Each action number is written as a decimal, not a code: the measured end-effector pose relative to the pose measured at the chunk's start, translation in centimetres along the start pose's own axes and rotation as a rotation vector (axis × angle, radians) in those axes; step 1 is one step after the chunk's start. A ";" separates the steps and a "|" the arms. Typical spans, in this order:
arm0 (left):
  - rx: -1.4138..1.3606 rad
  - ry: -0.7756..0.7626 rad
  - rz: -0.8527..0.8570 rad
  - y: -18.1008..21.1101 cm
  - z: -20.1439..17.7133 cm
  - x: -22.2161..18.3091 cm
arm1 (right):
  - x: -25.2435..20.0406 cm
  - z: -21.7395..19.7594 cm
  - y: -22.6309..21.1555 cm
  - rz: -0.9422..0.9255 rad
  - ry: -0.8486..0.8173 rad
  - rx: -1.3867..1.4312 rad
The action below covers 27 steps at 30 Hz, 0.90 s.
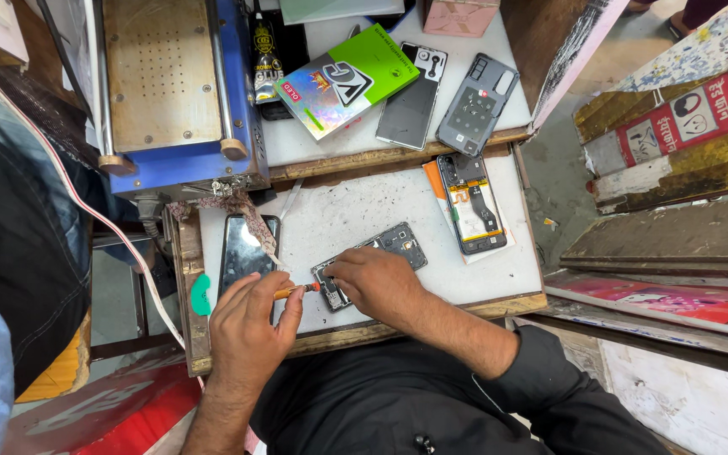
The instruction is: The person works at a cluttered repair bench, using a screwdriver to remove screws from a disassembled smartphone. They handle the phone chassis and internal components, then place a screwdriver and a phone part on the table.
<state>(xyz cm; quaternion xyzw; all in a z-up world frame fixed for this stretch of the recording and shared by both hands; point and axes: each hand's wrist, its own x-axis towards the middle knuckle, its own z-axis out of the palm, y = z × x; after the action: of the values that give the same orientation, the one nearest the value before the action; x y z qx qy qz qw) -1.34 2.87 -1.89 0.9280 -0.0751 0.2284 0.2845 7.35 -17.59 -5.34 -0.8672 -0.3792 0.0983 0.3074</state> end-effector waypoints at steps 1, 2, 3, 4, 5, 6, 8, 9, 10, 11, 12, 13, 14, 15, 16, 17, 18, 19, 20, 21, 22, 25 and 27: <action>0.002 -0.003 -0.003 0.0 -0.1 -0.1 | 0.0 0.0 0.0 0.000 0.001 -0.002; 0.004 -0.006 -0.005 0.0 -0.1 -0.2 | 0.0 0.1 0.0 -0.001 0.002 -0.005; 0.007 -0.009 -0.007 -0.1 -0.2 -0.2 | 0.0 0.1 0.0 0.003 -0.007 -0.005; 0.006 -0.009 -0.007 -0.1 -0.3 -0.2 | 0.1 0.2 0.0 0.007 -0.015 -0.004; 0.005 -0.008 -0.006 -0.1 -0.3 -0.2 | 0.1 0.3 -0.1 0.011 -0.022 -0.005; 0.004 -0.008 -0.005 0.0 -0.3 -0.2 | 0.1 0.4 -0.1 -0.007 -0.014 -0.002; -0.021 0.018 0.001 0.0 -0.1 -0.3 | 0.2 0.6 -0.1 -0.043 0.001 0.005; -0.032 0.033 0.003 0.0 -0.1 -0.4 | 0.2 0.7 0.0 -0.036 0.000 0.008; -0.038 0.044 0.006 0.0 -0.1 -0.4 | 0.3 0.7 0.0 -0.029 0.000 0.011; -0.044 0.057 0.007 0.0 -0.2 -0.5 | 0.3 0.7 0.1 -0.024 -0.003 0.015; -0.049 0.069 0.008 -0.1 -0.3 -0.6 | 0.5 0.6 0.2 -0.004 0.015 -0.004; -0.055 0.089 -0.004 -0.1 -0.3 -0.7 | 0.7 0.4 0.5 0.016 0.029 -0.024; -0.061 0.110 -0.016 -0.1 -0.4 -0.8 | 0.9 0.0 0.9 0.037 0.044 -0.045; -0.065 0.131 -0.025 -0.1 -0.4 -0.7 | 1.2 -0.5 1.3 0.055 0.106 -0.046; -0.048 0.105 -0.023 -0.1 -0.4 -0.7 | 1.4 -1.3 1.9 0.074 0.167 -0.048; -0.030 0.080 -0.021 -0.1 -0.3 -0.6 | 1.6 -2.2 2.4 0.091 0.229 -0.048; -0.012 0.054 -0.018 -0.1 -0.3 -0.5 | 1.7 -3.2 3.0 0.153 0.230 -0.037; -0.007 0.044 -0.013 0.0 -0.1 -0.5 | 1.9 -4.3 3.7 0.213 0.231 -0.027; -0.003 0.035 -0.008 0.1 0.3 -0.4 | 2.2 -5.3 4.3 0.202 0.291 -0.056; 0.001 0.024 -0.002 0.1 0.5 -0.4 | 2.5 -6.2 4.9 0.191 0.353 -0.085; 0.000 0.015 -0.004 0.1 0.8 -0.3 | 2.7 -7.2 5.4 0.195 0.387 -0.104; -0.012 -0.004 -0.011 0.0 1.3 -0.1 | 3.2 -9.8 6.9 0.198 0.470 -0.177; -0.022 0.003 -0.018 -0.1 1.4 0.1 | 3.6 -11.0 7.7 0.180 0.505 -0.244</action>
<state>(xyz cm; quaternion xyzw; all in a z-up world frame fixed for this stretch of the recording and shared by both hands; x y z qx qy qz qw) -0.70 2.14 -2.91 0.9251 -0.0690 0.2265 0.2968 18.89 -24.05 -1.12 -0.9249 -0.2214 -0.1401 0.2754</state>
